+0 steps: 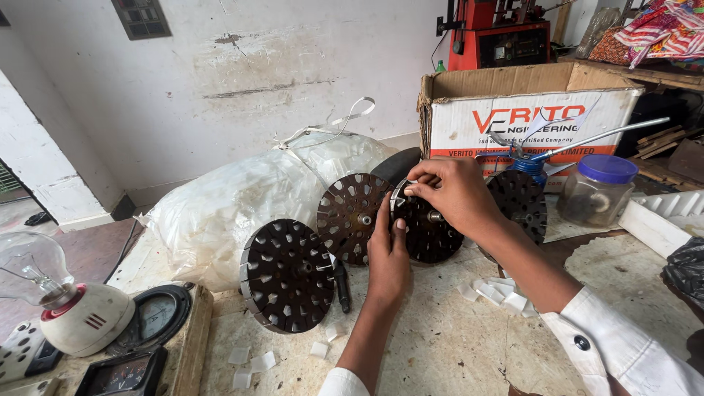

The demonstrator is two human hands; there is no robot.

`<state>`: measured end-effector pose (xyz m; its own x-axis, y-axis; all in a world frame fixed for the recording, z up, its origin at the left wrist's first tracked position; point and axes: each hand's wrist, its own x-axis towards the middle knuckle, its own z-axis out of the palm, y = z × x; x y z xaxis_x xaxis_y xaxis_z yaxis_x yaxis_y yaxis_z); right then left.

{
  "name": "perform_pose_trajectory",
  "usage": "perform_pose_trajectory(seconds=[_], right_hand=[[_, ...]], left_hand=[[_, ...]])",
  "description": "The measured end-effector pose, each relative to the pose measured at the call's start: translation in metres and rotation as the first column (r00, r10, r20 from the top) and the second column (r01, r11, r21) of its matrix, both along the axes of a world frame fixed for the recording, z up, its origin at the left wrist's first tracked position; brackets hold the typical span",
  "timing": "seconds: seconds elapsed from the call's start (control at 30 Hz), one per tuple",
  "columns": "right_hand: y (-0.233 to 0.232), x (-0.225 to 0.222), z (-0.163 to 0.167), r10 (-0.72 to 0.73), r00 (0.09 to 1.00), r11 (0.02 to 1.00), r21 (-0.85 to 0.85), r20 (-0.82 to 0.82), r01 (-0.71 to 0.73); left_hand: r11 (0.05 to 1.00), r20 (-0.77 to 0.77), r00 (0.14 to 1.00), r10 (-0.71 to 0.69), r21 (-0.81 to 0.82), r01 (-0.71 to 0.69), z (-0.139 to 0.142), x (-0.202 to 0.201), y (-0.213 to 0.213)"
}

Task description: The person sits at a workbench and assembles slotted circular metal discs, picking up small white pieces one at a time and fitting them into the slots around each disc's edge. The person works through the discs sequentially and lines the finished discs up in a row on the bench.

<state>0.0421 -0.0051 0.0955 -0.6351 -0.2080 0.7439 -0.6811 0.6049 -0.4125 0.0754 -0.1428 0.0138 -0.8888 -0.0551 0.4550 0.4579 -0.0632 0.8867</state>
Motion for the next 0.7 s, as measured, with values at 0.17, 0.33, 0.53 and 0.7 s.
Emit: perform_pose_trajectory(seconds=[0.17,0.33,0.53,0.7], right_hand=[[0.001,-0.001,-0.004,-0.025,0.999,1.0,-0.018,-0.045,0.025],[0.005,-0.007,-0.002,-0.057,0.997,0.994,-0.091,0.047,0.061],[0.007,-0.009,0.002,-0.047,0.988,0.996,-0.069,0.149,0.057],[0.0,-0.004,0.001,-0.037,0.998,0.999,0.003,-0.056,0.037]], left_hand=[[1.0,-0.008,1.0,0.003,-0.01,-0.003,-0.001,-0.001,0.0],[0.998,-0.006,0.999,-0.04,0.044,0.04,0.0,0.0,0.001],[1.0,0.037,0.999,-0.025,0.017,0.024,0.003,0.004,-0.001],[0.997,0.052,0.997,-0.064,0.053,0.061,0.004,0.003,0.0]])
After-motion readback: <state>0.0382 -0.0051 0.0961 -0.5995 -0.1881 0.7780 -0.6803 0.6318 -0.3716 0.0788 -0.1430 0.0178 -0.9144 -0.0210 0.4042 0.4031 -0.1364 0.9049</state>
